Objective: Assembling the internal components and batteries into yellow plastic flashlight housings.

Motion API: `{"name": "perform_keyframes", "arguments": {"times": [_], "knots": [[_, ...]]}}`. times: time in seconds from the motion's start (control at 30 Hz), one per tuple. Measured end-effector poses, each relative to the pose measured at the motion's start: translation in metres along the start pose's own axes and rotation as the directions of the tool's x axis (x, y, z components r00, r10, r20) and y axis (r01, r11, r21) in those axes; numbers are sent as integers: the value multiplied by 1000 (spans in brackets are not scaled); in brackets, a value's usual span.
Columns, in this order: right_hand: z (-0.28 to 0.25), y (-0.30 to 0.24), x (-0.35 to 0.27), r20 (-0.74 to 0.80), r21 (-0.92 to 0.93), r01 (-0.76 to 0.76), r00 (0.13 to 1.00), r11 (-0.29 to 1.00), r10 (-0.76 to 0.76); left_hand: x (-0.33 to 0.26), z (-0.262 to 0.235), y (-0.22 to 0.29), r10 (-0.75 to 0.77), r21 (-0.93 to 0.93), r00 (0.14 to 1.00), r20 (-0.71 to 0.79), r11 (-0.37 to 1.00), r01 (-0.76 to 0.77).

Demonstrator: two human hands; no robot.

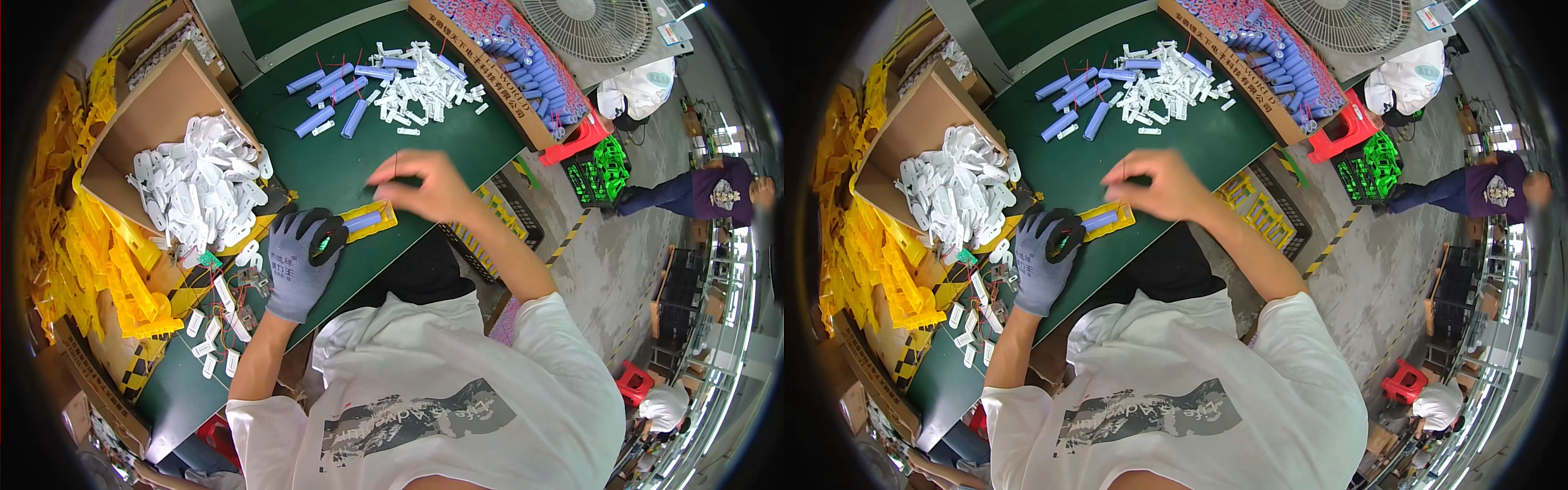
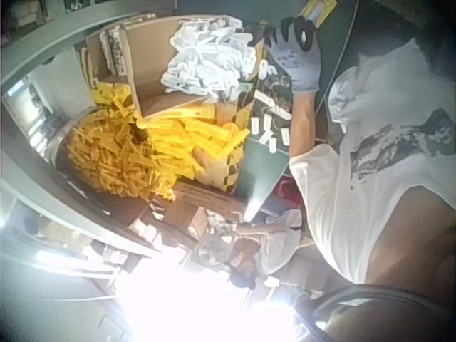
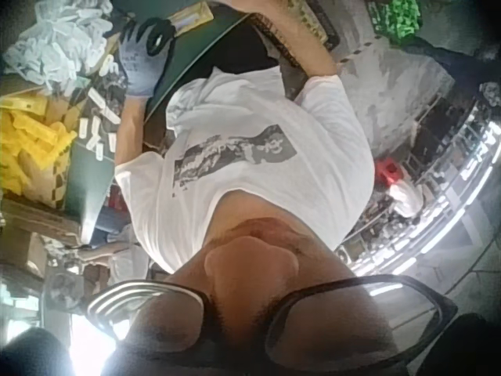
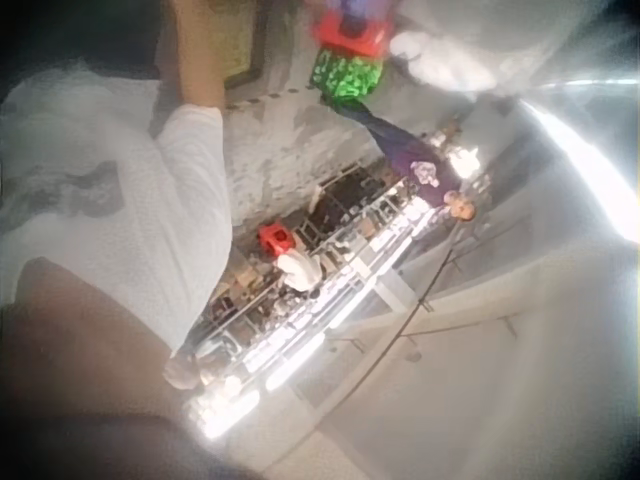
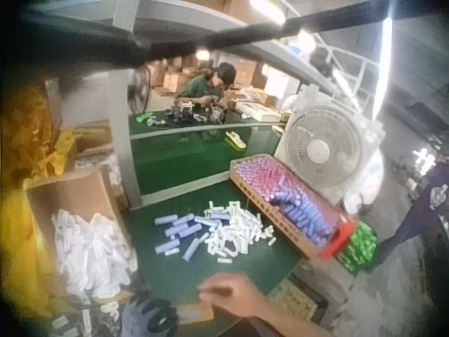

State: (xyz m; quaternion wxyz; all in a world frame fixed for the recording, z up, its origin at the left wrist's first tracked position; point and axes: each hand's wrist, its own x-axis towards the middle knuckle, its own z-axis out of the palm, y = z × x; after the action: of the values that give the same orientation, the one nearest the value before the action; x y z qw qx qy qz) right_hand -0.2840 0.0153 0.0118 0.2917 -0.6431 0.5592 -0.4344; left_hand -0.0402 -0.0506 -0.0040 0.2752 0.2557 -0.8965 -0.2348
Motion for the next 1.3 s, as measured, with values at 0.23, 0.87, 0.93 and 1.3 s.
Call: {"name": "perform_keyframes", "arguments": {"times": [0.23,0.87,0.93,1.3], "knots": [[-15,31,6,-566,-358,-439,804,824,182,0,4,-1,7,15,1000,-25,1000,-7],[-8,15,8,-289,-321,-216,950,922,122,-4,1,-2,-63,-31,998,-15,998,63],[-4,12,-5,-284,-208,-176,952,962,112,-2,-1,0,-82,-47,997,14,995,83],[1,9,-17,59,-159,101,994,982,-93,-3,3,-3,-71,-47,997,-31,996,70]]}}
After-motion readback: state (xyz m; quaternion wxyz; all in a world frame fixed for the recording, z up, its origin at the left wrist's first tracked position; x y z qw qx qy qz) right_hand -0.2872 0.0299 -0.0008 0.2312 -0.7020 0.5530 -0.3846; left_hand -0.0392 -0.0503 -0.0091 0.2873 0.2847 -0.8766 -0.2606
